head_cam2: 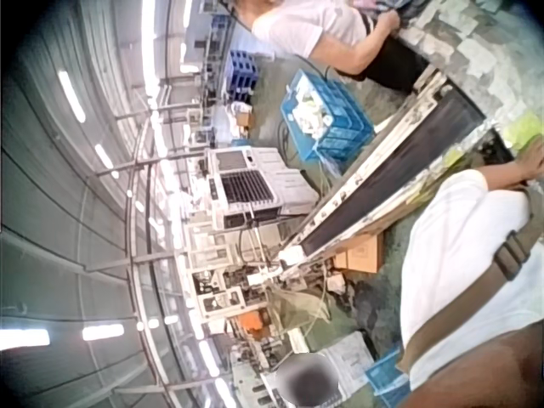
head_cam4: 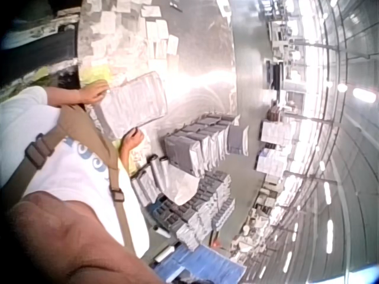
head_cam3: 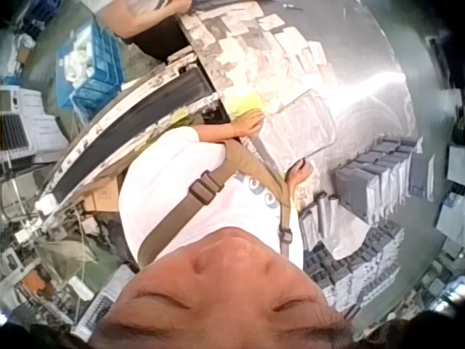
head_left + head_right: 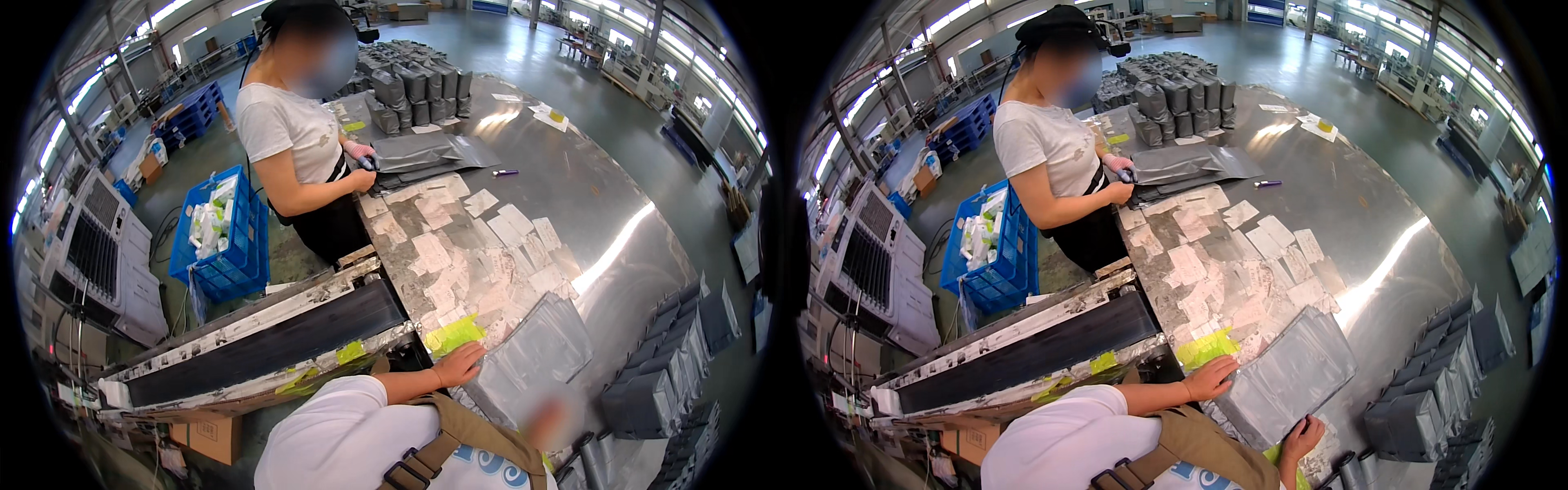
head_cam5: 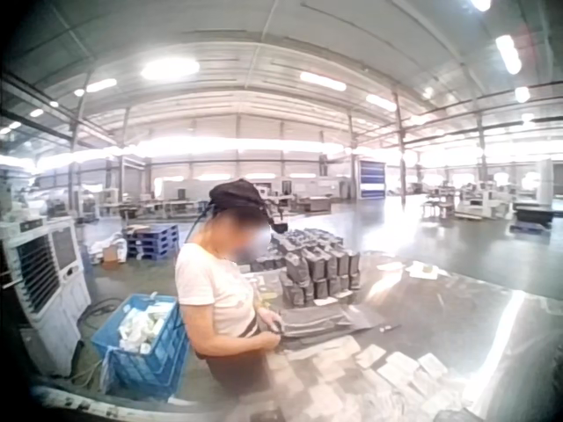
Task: The person places bundles of white items into gray bags, seals the bags with adhesive strips, and sets them in stacks or on a conveyor belt.
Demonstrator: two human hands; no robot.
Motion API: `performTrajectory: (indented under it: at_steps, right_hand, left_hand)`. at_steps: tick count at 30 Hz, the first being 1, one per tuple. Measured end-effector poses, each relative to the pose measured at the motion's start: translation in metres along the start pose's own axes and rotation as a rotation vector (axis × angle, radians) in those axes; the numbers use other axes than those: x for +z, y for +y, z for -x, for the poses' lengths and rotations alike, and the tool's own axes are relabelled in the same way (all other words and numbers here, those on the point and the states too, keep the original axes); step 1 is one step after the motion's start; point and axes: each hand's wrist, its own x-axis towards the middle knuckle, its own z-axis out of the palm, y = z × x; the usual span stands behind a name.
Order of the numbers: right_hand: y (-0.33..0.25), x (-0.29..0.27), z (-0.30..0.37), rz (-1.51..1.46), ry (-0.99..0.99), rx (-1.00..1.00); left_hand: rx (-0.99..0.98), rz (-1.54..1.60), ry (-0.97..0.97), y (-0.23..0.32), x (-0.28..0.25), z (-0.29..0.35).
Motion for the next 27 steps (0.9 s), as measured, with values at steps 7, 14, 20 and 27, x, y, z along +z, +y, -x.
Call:
performTrajectory:
  at_steps: [7,14,20,27]
  right_hand:
    - [0.004,0.004,0.001,0.005,0.001,0.002]
    - [0.003,0.003,0.001,0.014,-0.009,0.003]
    - [0.008,0.006,0.002,0.016,-0.001,0.008]
    - [0.009,0.006,0.003,0.017,0.004,-0.001]
  left_hand:
    - [0.003,0.007,0.01,0.001,-0.002,-0.001]
    - [0.008,0.026,0.009,0.005,-0.006,-0.003]
    - [0.001,0.017,0.006,0.003,-0.004,-0.003]
    - [0.015,0.003,0.017,0.003,-0.003,-0.002]
